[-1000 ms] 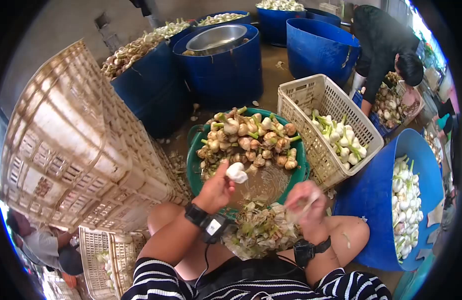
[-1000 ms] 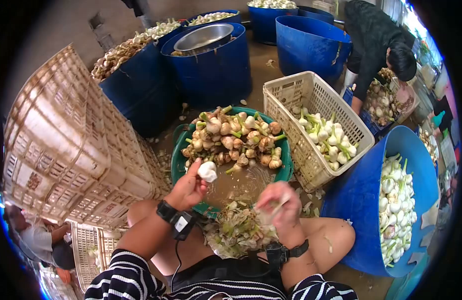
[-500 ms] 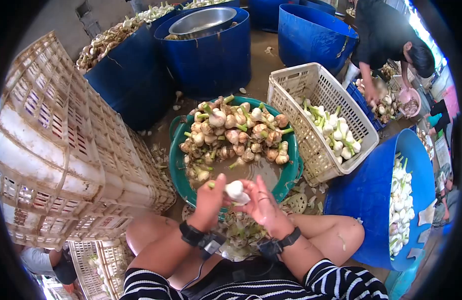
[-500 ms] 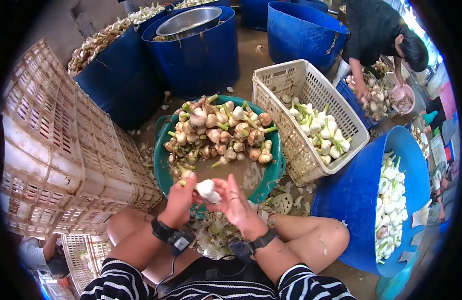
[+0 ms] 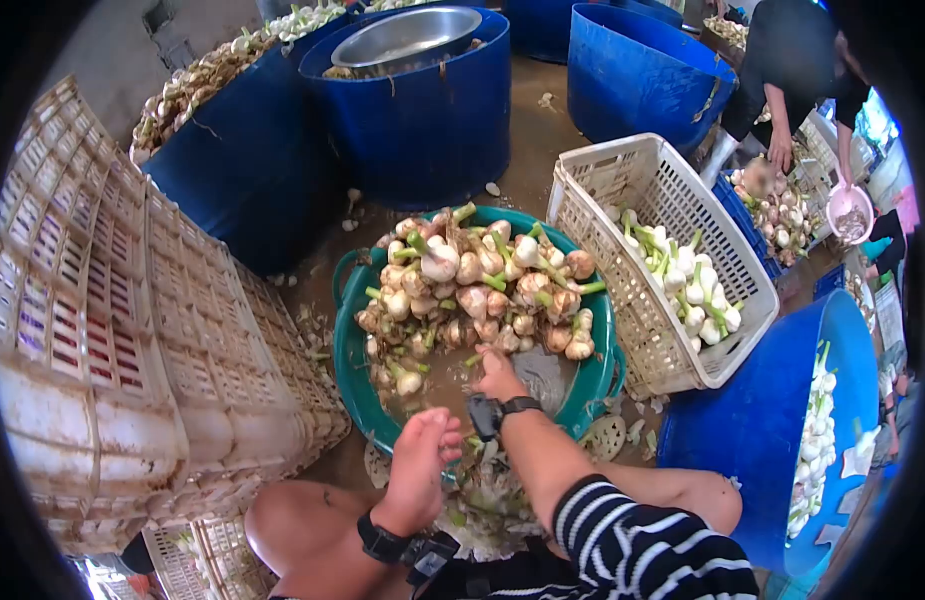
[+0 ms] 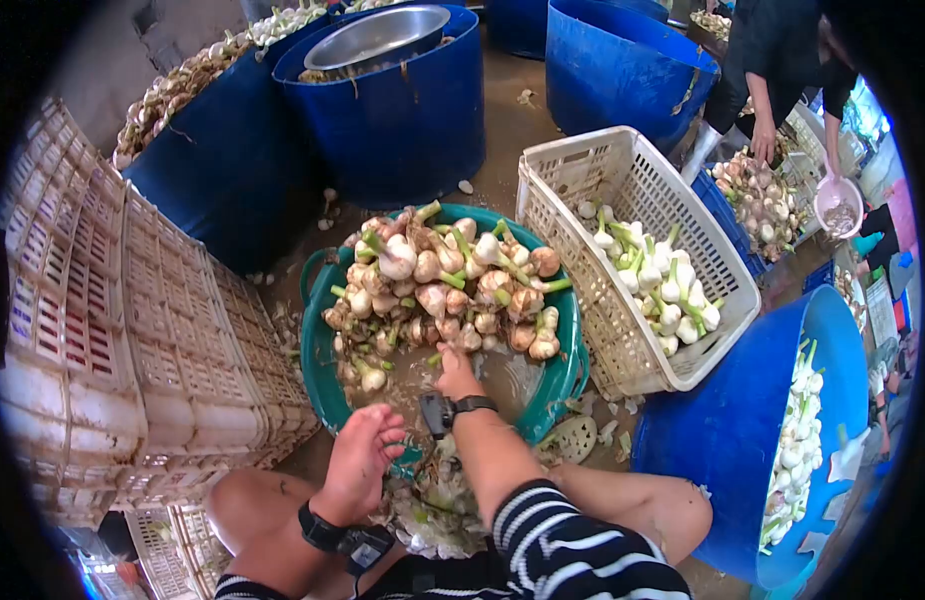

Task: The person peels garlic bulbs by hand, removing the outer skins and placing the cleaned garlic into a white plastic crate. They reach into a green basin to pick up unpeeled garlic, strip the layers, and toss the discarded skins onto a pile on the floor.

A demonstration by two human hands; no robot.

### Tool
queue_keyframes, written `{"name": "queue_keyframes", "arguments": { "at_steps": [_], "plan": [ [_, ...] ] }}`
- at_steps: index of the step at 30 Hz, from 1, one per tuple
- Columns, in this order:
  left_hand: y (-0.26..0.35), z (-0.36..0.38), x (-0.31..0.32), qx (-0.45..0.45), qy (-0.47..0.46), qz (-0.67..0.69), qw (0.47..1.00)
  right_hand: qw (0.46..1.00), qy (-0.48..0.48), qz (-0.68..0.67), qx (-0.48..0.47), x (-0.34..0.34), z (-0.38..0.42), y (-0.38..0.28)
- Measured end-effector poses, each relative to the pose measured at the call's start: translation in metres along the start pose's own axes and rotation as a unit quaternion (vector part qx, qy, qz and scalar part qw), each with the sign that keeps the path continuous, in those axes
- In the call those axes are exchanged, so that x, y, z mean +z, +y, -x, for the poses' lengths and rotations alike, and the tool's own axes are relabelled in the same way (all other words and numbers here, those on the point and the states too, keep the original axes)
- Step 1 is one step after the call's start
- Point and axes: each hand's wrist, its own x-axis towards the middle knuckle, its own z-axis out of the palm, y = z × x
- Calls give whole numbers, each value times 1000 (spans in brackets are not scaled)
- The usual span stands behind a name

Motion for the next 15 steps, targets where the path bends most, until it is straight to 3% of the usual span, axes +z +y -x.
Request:
{"name": "queue_keyframes", "arguments": {
  "at_steps": [1,2,3,4,5,6,7,8,9,10,11,13,14,15],
  "plan": [
    [-1,-2,-2,-1,13,-15,1000,996,72,-1,52,14,-15,50],
    [-1,-5,-4,-5,26,-11,1000,968,83,-166,167,23,-17,27],
    [-1,-5,-6,-5,11,-18,1000,902,96,-322,271,21,-13,2],
    [0,-5,-9,17,34,-28,999,989,-76,58,113,9,-2,-35],
    [-2,-8,-9,38,42,-35,998,867,-220,444,-42,-10,10,-79],
    [-7,-12,-11,41,77,-12,996,816,-268,504,-97,-10,21,-123],
    [-14,-17,-13,39,108,12,993,740,-223,598,-211,-8,42,-73],
    [-19,-23,-16,-9,147,4,989,920,-171,353,7,2,62,-132],
    [-21,-25,-13,-56,190,-9,980,985,-110,7,131,5,90,-145],
    [-13,-13,-2,-66,98,-38,992,987,-60,120,-85,12,111,-164],
    [-6,-4,2,-72,15,-65,995,991,-96,61,73,11,132,-204],
    [-33,-22,-16,-61,-36,-90,993,983,-145,-5,113,-6,153,-278],
    [-36,-21,-14,-46,-61,-113,991,985,-134,-2,107,-13,156,-279],
    [-39,-20,-11,-43,-71,-118,990,986,-145,77,32,-19,158,-279]
  ]
}}
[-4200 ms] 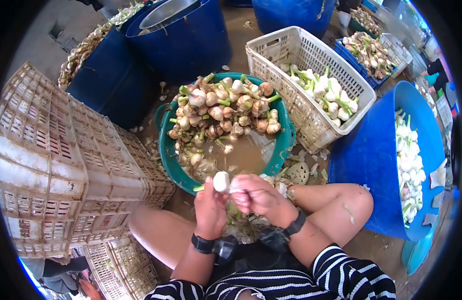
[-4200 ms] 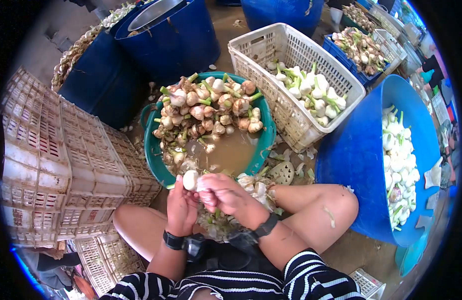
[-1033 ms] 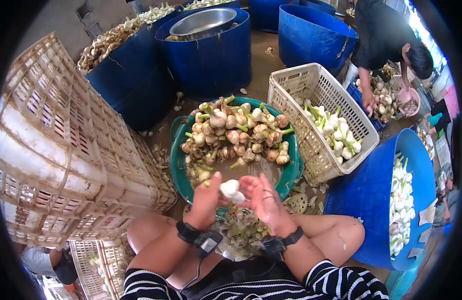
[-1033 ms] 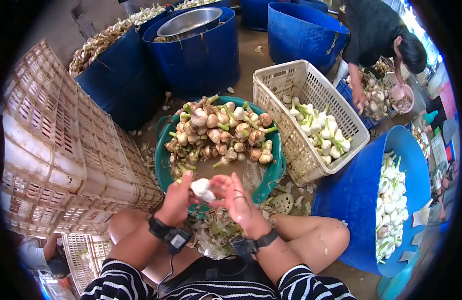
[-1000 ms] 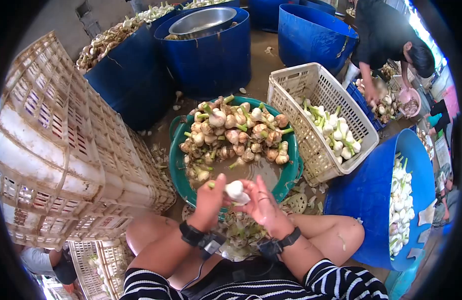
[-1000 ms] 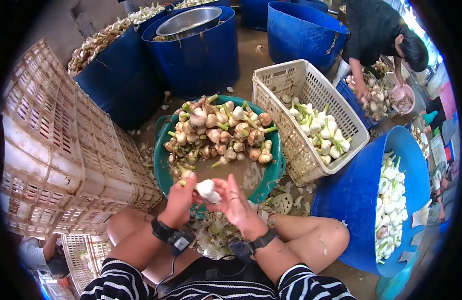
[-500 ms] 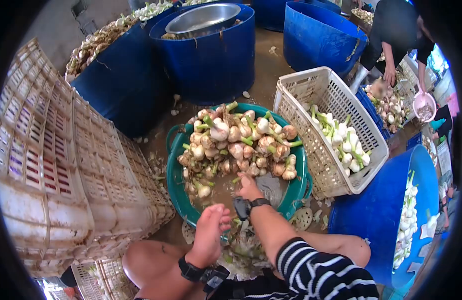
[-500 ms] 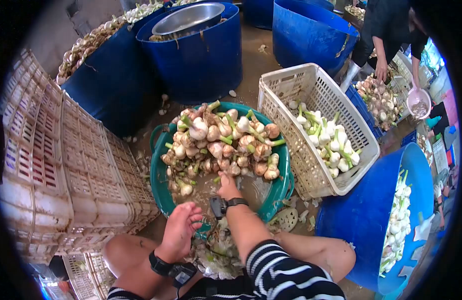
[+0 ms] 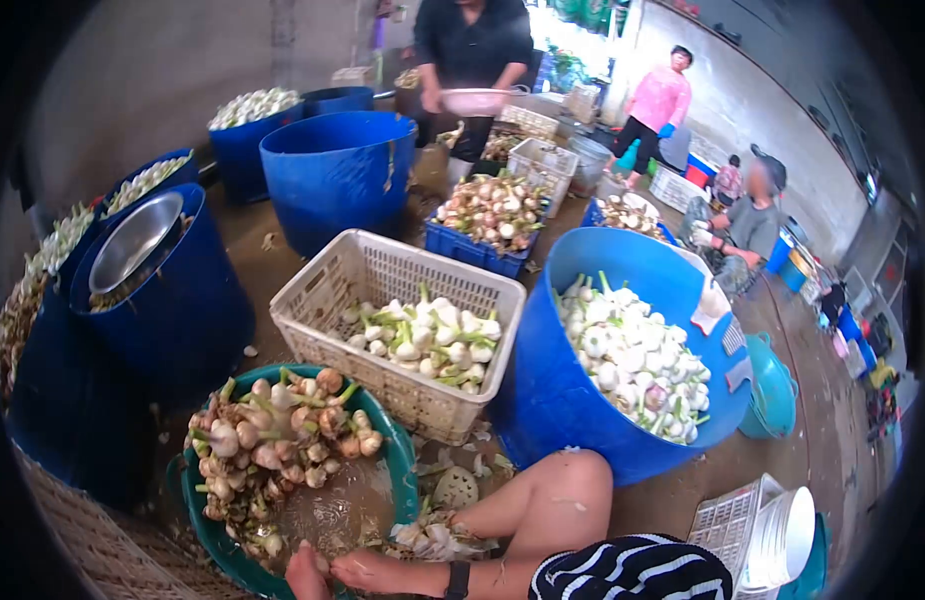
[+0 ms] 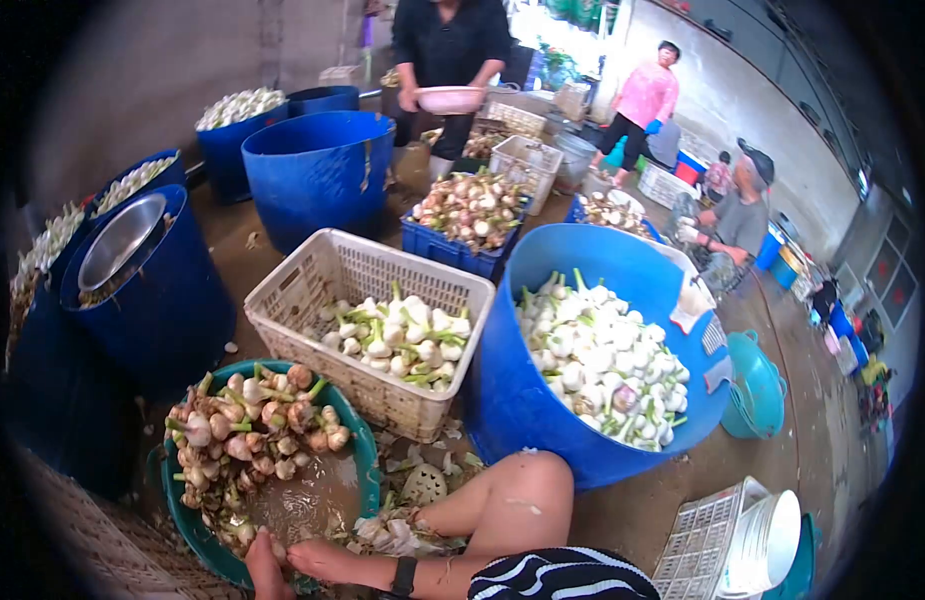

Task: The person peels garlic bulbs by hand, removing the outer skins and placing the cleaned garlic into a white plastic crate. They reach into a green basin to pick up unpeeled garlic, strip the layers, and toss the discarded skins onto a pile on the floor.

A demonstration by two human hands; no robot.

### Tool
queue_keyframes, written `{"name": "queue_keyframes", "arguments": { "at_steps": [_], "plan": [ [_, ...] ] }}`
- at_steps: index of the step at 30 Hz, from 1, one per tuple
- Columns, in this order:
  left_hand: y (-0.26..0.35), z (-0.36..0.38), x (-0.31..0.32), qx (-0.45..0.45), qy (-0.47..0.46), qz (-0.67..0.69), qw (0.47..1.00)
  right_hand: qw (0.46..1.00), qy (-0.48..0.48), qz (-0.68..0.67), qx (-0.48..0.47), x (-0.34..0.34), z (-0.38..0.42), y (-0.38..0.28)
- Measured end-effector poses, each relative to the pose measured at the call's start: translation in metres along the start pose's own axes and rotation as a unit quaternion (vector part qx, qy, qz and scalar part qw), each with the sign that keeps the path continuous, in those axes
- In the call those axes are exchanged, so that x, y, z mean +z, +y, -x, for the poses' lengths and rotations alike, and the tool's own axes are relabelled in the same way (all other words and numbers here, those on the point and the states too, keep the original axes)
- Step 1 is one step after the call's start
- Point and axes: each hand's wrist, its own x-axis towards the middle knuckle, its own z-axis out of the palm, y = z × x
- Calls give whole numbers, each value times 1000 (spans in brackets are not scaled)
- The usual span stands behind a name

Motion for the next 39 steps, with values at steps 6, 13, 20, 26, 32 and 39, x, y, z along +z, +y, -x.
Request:
{"name": "queue_keyframes", "arguments": {
  "at_steps": [6,13,20,26,32,39],
  "plan": [
    [7,17,25,-12,-40,-24,999,998,-22,-40,54,-11,14,5],
    [-14,-22,-25,41,-257,-210,943,981,86,-158,-80,-13,24,-6],
    [5,38,29,585,-12,-659,472,886,43,-431,165,-38,27,-4],
    [16,14,15,185,53,-71,979,875,122,-460,87,-21,16,-30],
    [37,26,6,63,58,177,980,959,-133,221,-115,-18,52,-23],
    [34,28,10,53,122,18,991,992,122,-13,20,-9,18,-26]
  ]
}}
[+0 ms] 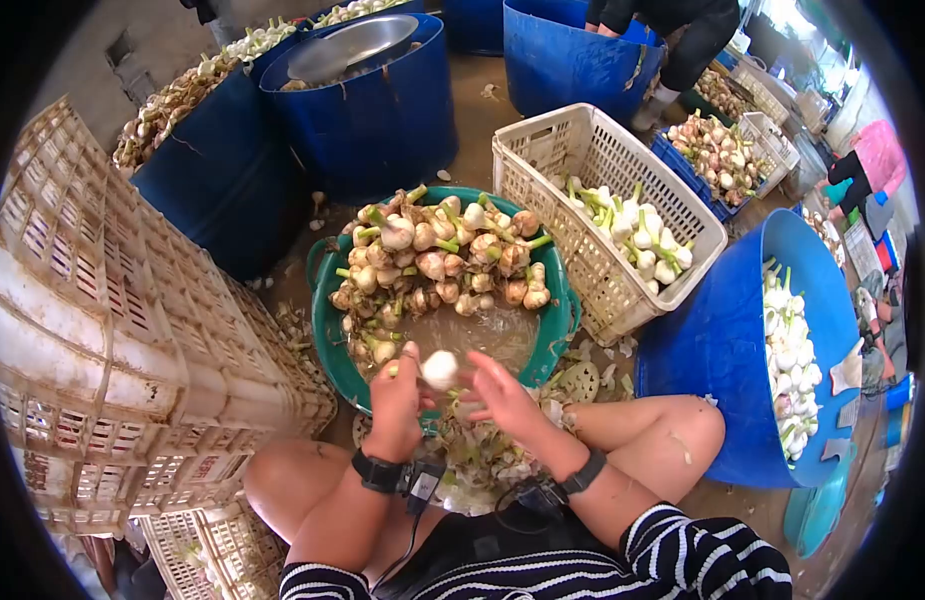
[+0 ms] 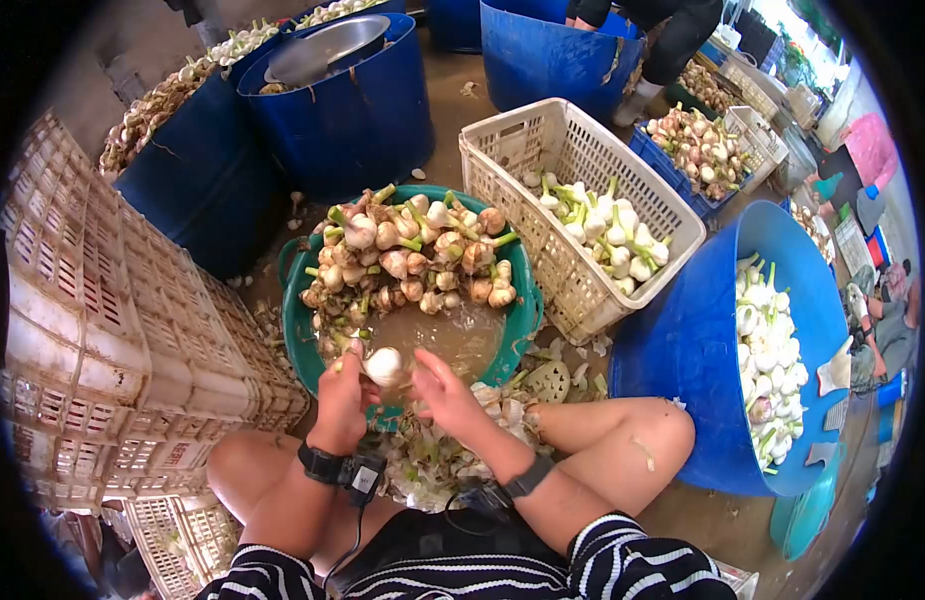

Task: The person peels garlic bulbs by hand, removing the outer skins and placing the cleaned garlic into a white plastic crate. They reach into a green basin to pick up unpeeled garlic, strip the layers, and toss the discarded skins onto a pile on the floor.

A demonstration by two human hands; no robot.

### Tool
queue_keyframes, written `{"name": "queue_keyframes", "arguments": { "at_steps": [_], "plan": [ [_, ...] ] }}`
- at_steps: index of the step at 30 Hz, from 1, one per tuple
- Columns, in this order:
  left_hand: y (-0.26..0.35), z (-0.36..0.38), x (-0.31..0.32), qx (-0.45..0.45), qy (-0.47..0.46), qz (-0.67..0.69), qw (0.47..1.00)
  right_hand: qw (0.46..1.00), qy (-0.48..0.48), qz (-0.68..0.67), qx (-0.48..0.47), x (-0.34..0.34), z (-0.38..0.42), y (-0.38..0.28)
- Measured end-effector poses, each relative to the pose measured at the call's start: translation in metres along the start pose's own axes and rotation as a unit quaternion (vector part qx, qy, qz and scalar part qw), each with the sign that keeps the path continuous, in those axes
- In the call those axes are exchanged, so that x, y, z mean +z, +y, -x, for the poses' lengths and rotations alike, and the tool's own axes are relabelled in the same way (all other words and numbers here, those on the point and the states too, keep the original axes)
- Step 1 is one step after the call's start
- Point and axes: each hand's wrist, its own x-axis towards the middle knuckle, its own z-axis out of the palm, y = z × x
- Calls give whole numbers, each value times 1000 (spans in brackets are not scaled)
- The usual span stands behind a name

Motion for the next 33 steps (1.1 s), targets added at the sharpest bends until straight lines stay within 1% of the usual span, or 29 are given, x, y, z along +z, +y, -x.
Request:
{"name": "queue_keyframes", "arguments": {
  "at_steps": [1,2,3,4,5,6,7,8,9,10,11,14,15,16,17,18,19,20,21,22,23,25,26,27,29,30,31,32,33],
  "plan": [
    [-4,3,2,-3,-1,-2,1000,966,-44,-224,120,-1,-11,-12],
    [-9,6,7,49,-15,-40,998,867,-86,-434,229,-3,-17,-20],
    [-12,7,9,100,-29,-78,991,867,-85,-435,229,-2,-18,-21],
    [-11,4,9,100,-27,-79,991,883,-86,-403,223,-1,-19,-22],
    [-9,1,8,76,-12,-30,997,898,-90,-371,219,2,-20,-23],
    [-8,-2,6,50,5,21,999,904,-15,-377,202,6,-17,-30],
    [-9,-5,4,23,23,72,997,902,-19,-378,208,8,-15,-24],
    [-11,-9,3,26,27,131,991,959,-14,-252,126,8,-11,-17],
    [-13,-10,3,24,30,130,991,992,-7,-120,39,9,-10,-12],
    [-13,-10,4,21,12,107,994,984,0,-155,89,8,-9,-27],
    [-12,-8,6,17,-8,82,996,983,4,-157,92,7,-13,-27],
    [-12,-6,3,-7,-40,113,993,984,-1,-141,110,1,-16,-25],
    [-13,-6,1,-22,-55,126,990,983,-20,-130,131,0,-17,-21],
    [-18,-6,0,-23,-57,121,991,980,-41,-120,150,0,-17,-17],
    [-25,-6,0,-50,-49,144,987,980,-38,-123,149,-3,-16,-7],
    [-29,-7,-1,-76,-40,167,982,988,-85,-25,125,-7,-16,7],
    [-27,-5,-2,-74,-42,164,983,984,-131,73,99,-10,-14,9],
    [-25,-3,-3,-90,-52,205,973,984,-129,70,97,-9,-10,12],
    [-23,-3,-4,-108,-62,245,961,993,-77,47,74,-6,-3,15],
    [-23,-5,-5,-95,-63,242,963,998,-25,24,53,-5,1,14],
    [-24,-4,-4,-98,-62,240,964,998,-24,22,57,-4,3,-3],
    [-26,-3,-2,-91,-62,221,969,997,65,23,-36,-3,0,-39],
    [-30,-5,-2,-92,-65,218,969,996,27,83,-32,-5,-2,-49],
    [-35,-8,-5,-102,-73,224,967,996,33,82,-32,-5,-4,-49],
    [-34,-11,-5,-110,-83,227,964,971,49,188,-140,-2,-10,-44],
    [-33,-12,-6,-130,-70,236,960,971,49,187,-141,-2,-12,-38],
    [-33,-11,-8,-151,-55,246,956,990,43,104,-81,-2,-13,-30],
    [-34,-11,-10,-149,-53,247,956,999,36,20,-20,-3,-14,-22],
    [-36,-11,-11,-151,-60,261,952,999,34,19,-21,-5,-16,-14]
  ]
}}
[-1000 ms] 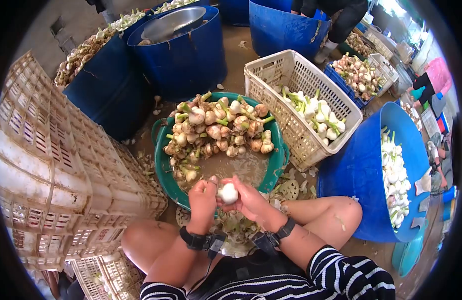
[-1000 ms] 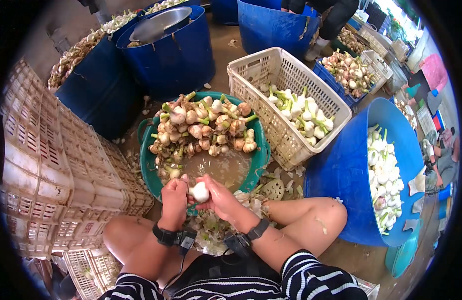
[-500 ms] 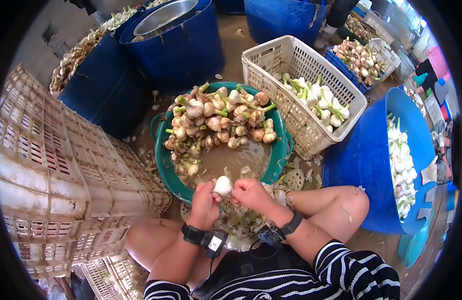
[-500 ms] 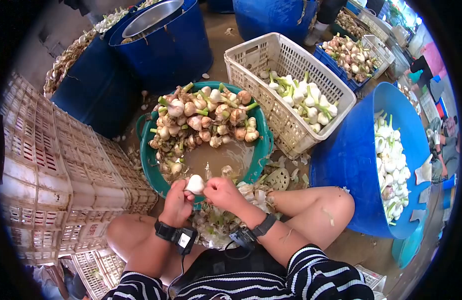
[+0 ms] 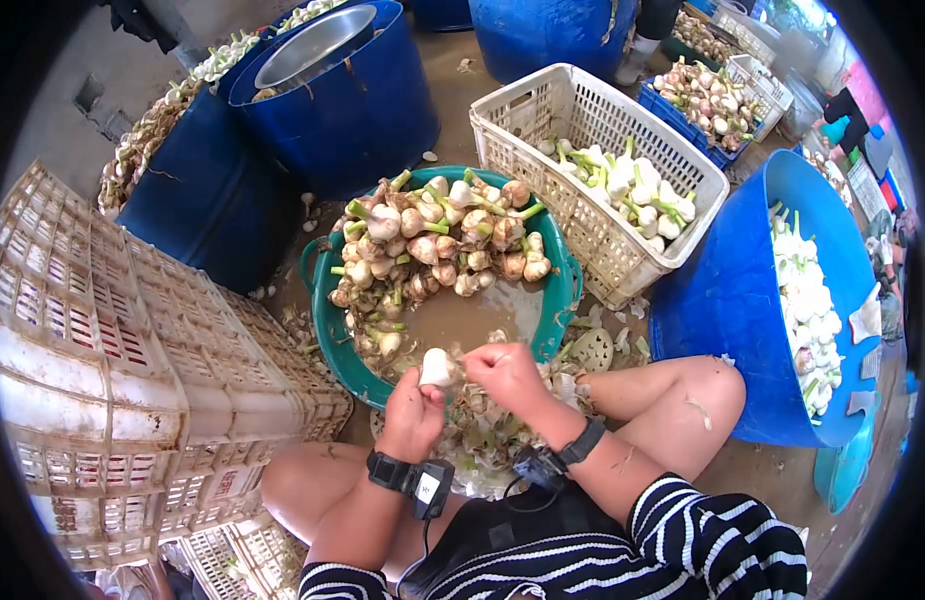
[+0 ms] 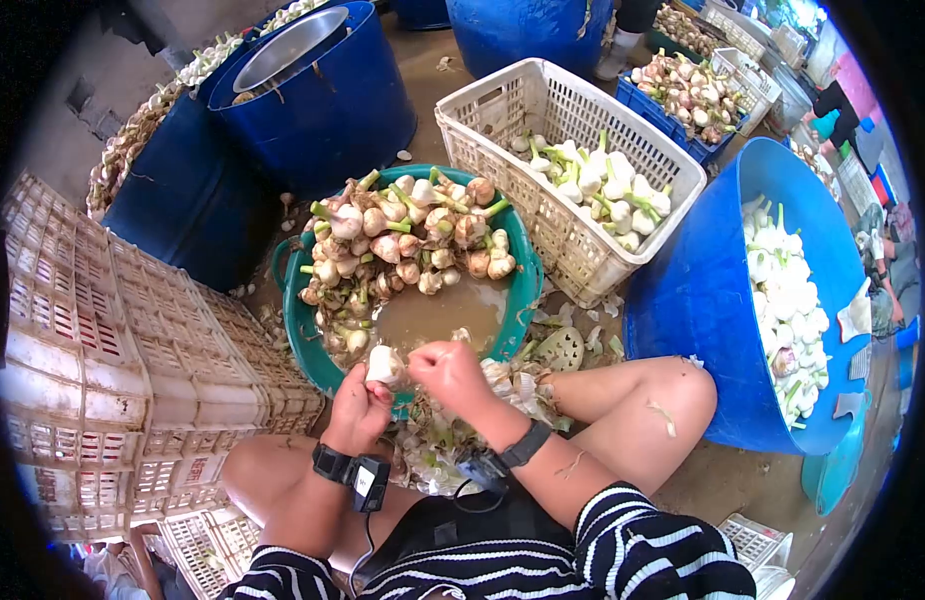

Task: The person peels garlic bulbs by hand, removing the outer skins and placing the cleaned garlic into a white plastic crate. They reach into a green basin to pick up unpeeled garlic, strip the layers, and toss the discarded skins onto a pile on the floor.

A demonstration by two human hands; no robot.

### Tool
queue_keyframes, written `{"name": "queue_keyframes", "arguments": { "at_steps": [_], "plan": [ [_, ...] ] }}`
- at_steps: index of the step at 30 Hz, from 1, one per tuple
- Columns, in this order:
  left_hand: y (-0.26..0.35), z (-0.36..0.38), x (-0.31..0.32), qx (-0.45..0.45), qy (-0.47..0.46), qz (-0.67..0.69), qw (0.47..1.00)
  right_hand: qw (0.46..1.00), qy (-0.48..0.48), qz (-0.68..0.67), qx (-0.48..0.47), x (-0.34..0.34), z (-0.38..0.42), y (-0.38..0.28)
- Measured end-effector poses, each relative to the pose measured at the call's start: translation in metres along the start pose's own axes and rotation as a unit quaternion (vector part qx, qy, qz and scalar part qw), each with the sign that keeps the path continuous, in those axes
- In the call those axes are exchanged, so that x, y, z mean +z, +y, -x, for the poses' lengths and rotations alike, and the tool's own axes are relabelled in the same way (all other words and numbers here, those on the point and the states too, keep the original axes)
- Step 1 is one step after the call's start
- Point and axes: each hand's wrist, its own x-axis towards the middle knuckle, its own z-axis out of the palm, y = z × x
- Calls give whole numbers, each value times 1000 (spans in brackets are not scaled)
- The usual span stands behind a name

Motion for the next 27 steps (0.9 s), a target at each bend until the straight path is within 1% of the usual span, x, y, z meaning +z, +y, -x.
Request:
{"name": "queue_keyframes", "arguments": {
  "at_steps": [2,3,4,5,6,7,8,10,11,12,13,14,16,17,18,19,20,21,22,23,24,25,26,27],
  "plan": [
    [0,0,2,-3,-9,12,1000,993,45,-63,87,-6,-5,-4],
    [1,0,4,26,9,2,1000,997,54,-21,57,-8,1,-7],
    [-1,2,5,51,28,-9,998,996,56,-22,61,-6,6,-18],
    [-4,5,7,47,29,-12,998,997,54,54,-10,-2,10,-28],
    [-6,8,10,72,25,-31,997,987,50,130,-83,1,11,-32],
    [-7,9,14,99,19,-52,994,971,59,194,-127,3,10,-28],
    [-8,6,13,98,17,-55,993,971,63,194,-127,3,8,-24],
    [-8,0,4,69,22,-34,997,959,81,259,-87,6,4,-11],
    [-5,2,3,71,24,-35,997,959,80,257,-88,1,5,5],
    [-1,4,3,49,17,-1,999,977,47,206,-11,-9,6,26],
    [4,4,4,28,8,34,999,986,13,155,63,-15,2,25],
    [6,2,5,33,8,34,999,986,11,154,59,-12,0,23],
    [2,2,2,81,46,3,996,997,72,9,29,-6,12,16],
    [-3,4,1,76,52,4,996,992,66,-95,45,2,12,11],
    [-5,5,2,79,42,-25,996,992,66,-95,48,4,9,4],
    [-6,4,5,84,29,-55,994,996,61,19,-58,4,3,-5],
    [-5,1,2,83,28,-58,994,976,54,132,-163,3,-2,-9],
    [-5,-3,-5,73,19,-42,996,976,59,160,-133,4,-4,-6],
    [-3,-5,-10,64,11,-25,998,977,61,158,-133,4,-6,14],
    [0,-4,-9,67,9,-26,997,998,34,46,7,1,-10,43],
    [3,-3,-6,71,18,-32,997,987,3,-65,144,-1,-14,59],
    [6,-2,-3,77,29,-34,996,956,-1,-154,252,-3,-10,46],
    [4,6,8,84,32,-23,996,957,-12,-148,249,-3,-11,34],
    [-5,17,19,117,19,-97,988,881,-48,-357,307,-1,-8,26]
  ]
}}
